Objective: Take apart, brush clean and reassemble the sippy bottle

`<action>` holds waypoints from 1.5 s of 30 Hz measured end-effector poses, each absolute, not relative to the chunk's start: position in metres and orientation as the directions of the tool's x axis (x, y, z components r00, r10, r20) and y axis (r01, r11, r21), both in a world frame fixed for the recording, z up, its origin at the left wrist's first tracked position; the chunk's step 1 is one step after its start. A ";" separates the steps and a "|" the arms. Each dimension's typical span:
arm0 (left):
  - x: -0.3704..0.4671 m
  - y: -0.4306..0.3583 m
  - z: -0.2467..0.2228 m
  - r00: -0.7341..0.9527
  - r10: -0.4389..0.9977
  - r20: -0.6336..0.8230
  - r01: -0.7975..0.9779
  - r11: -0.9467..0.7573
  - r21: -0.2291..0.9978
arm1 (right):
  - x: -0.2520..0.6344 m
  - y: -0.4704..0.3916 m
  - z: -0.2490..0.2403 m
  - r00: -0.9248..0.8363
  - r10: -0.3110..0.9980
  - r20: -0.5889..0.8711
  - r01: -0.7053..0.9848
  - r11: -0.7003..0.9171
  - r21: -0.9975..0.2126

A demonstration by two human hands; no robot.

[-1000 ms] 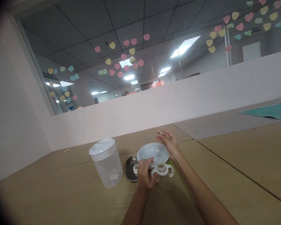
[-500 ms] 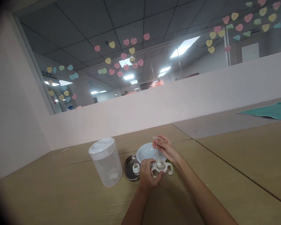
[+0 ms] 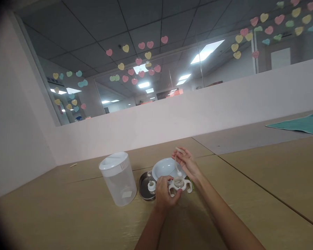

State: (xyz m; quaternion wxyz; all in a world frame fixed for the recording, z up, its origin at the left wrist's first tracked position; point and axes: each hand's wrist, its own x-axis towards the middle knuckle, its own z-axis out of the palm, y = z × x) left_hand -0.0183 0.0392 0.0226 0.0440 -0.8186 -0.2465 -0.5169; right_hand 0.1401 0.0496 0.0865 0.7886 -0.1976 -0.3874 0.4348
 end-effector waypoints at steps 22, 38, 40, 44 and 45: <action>-0.021 0.038 0.028 0.394 0.304 0.867 0.439 -0.891 0.113 | 0.172 0.079 0.036 0.005 0.859 0.512 0.444 0.457 -0.771; -0.020 0.039 0.025 0.414 0.329 0.849 0.426 -0.894 0.140 | 0.153 0.086 0.054 0.379 0.721 0.581 0.213 0.542 -0.813; -0.020 0.039 0.025 0.408 0.335 0.850 0.425 -0.893 0.148 | 0.153 0.081 0.064 0.483 0.681 0.550 0.105 0.579 -0.809; -0.020 0.038 0.026 0.395 0.336 0.855 0.427 -0.891 0.153 | 0.152 0.061 0.084 0.514 0.770 0.379 -0.319 0.581 -0.749; -0.020 0.038 0.026 0.395 0.340 0.853 0.427 -0.890 0.157 | 0.151 0.056 0.088 0.476 0.805 0.354 -0.389 0.554 -0.736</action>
